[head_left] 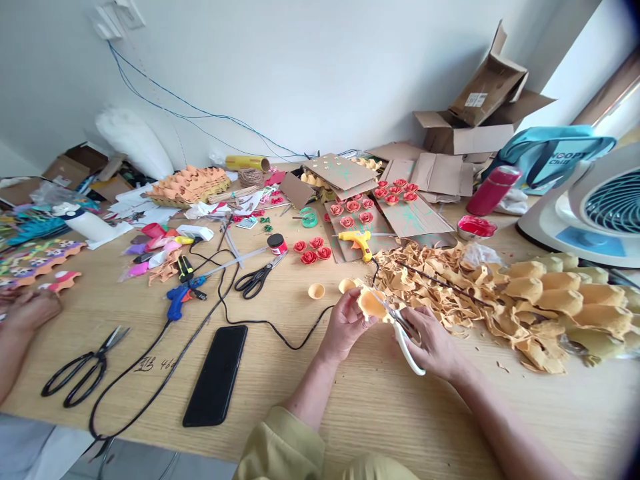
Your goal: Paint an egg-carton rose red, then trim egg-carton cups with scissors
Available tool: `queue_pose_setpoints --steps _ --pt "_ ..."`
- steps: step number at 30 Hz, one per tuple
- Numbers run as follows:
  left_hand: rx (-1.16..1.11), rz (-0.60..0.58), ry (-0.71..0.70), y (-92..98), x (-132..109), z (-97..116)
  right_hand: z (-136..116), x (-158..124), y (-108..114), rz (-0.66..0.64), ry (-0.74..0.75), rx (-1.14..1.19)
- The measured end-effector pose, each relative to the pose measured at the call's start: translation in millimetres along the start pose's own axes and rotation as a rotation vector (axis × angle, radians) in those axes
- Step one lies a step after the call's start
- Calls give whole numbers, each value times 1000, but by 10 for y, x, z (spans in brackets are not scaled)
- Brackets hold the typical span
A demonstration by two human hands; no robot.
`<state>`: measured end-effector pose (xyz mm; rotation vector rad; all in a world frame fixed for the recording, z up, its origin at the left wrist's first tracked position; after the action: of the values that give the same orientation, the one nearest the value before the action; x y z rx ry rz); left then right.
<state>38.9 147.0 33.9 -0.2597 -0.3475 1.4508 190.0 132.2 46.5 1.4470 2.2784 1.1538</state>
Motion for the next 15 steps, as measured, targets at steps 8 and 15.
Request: queue_pose_setpoints --steps 8,15 --pt "-23 9 9 40 5 -12 60 -26 -2 9 -12 26" --pt "-51 8 28 51 0 3 58 -23 8 12 -19 37"
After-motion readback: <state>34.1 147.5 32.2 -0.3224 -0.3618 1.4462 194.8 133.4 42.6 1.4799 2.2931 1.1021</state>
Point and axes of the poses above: each hand's wrist, its own x-axis towards the middle knuckle, its own y-axis out of the back of the hand, z = x × y, the point moved 9 cm from there along x, towards the middle knuckle, and after that the axes turned 8 degrees about x, right-handed, at the moved point
